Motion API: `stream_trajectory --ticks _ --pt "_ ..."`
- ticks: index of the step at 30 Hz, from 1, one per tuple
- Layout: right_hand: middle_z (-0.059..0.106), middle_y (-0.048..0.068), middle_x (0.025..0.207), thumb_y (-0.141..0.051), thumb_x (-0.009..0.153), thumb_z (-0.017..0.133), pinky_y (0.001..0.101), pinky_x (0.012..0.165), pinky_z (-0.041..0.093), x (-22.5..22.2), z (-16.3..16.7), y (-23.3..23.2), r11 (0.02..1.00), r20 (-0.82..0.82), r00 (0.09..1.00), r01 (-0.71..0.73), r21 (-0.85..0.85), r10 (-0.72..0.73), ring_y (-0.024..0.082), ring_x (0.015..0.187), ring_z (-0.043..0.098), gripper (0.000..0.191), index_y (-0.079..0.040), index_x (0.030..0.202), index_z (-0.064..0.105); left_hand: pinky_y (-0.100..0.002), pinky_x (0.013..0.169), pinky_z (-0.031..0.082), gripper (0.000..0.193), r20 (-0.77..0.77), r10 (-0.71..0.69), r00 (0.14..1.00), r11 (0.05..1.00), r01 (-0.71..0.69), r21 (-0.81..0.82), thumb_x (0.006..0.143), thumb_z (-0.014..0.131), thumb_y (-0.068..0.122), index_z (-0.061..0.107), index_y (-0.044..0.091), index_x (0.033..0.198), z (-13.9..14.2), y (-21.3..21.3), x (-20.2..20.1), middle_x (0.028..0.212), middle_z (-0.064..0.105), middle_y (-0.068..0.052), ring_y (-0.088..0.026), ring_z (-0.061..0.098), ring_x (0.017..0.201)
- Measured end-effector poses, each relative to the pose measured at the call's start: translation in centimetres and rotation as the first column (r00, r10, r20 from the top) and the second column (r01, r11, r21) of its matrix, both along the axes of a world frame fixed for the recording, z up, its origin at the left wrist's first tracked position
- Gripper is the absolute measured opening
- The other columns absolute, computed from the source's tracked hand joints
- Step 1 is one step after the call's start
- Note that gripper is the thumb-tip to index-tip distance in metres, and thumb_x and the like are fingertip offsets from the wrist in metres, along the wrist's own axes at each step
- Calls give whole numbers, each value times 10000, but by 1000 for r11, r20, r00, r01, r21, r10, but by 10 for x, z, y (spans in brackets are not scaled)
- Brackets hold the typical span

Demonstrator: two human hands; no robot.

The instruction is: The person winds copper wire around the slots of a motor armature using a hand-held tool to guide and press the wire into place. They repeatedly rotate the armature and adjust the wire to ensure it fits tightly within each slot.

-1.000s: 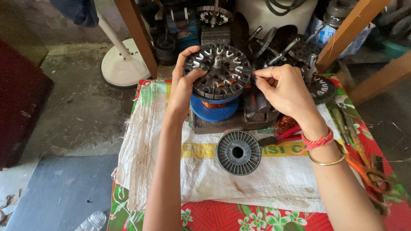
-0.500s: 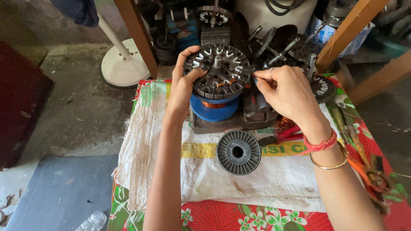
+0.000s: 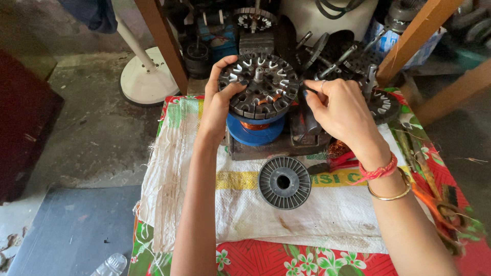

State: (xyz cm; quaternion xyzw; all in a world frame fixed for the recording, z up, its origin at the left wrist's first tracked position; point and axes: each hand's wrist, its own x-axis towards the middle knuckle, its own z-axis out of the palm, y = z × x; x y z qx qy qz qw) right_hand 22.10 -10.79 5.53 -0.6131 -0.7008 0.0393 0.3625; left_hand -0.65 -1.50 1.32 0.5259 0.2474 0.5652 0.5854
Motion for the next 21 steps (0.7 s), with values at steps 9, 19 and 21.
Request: stream_trajectory --ticks 9,19,21 --pt "526 157 546 -82 983 652 302 453 325 4 -7 4 999 -125 992 -18 37 22 68 478 368 277 -26 1242 733 -267 878 569 504 12 -5 1000 1000 5 4 871 576 -26 555 96 1360 -3 2 -1 1132 679 -69 -123 663 964" --pt "630 -1 622 -117 971 709 213 446 360 9 -26 23 995 -554 832 -77 -64 29 30 493 468 182 -28 1108 786 -270 873 577 511 2 2 1000 1000 -2 4 864 570 -31 553 93 1360 -1 0 0 1127 687 -73 -123 672 960" --pt "660 -15 684 -92 956 715 204 476 412 7 -31 26 995 -597 798 -101 -1 81 28 551 531 165 -7 1081 782 -274 869 583 514 -2 3 1000 1000 -3 -3 862 568 -29 550 95 1361 -1 -1 -1 1124 687 -76 -127 677 956"
